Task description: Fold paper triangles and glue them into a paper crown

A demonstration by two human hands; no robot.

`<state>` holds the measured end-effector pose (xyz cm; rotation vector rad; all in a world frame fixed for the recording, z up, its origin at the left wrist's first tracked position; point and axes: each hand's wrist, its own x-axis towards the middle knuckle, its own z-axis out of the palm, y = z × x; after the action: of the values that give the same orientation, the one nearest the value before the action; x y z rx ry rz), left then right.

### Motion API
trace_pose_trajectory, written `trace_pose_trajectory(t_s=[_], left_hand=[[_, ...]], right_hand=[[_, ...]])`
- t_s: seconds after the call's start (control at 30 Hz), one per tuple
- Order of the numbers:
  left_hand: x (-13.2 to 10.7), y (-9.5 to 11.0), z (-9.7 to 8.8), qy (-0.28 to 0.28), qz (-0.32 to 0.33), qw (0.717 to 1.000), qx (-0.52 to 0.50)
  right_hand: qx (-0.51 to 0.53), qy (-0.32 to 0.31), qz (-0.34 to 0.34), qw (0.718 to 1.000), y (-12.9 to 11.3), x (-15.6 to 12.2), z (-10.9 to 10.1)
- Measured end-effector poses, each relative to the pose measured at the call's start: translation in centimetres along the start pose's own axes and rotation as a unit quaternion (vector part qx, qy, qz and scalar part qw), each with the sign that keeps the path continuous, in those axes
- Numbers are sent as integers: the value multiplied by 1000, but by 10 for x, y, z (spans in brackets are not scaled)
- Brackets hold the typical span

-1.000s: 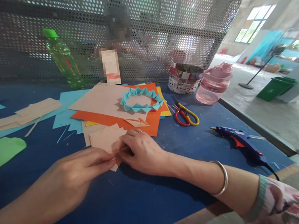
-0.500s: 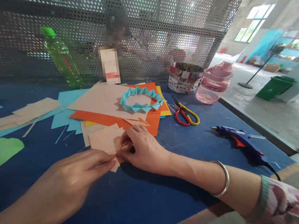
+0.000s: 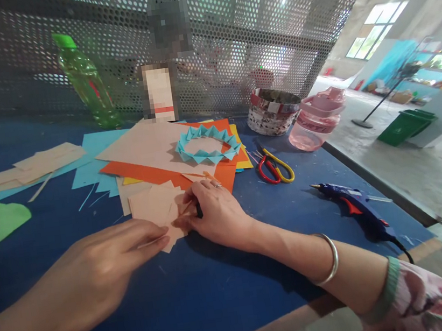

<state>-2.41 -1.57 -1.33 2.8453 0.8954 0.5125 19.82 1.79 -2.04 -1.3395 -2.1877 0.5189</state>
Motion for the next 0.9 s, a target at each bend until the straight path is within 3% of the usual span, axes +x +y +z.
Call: trace_pose_trajectory(t_s=[0.43, 0.57, 0.9], left_hand=[[-1, -2, -2, 17, 31, 999, 37], [0, 2, -7, 3, 13, 999, 42], [0, 2, -4, -1, -2, 1000, 8]], right_hand=[[-8, -10, -15, 1000, 3, -2, -3], [-29, -2, -30, 999, 3, -3, 0], [-54, 27, 33, 998, -6, -3, 9]])
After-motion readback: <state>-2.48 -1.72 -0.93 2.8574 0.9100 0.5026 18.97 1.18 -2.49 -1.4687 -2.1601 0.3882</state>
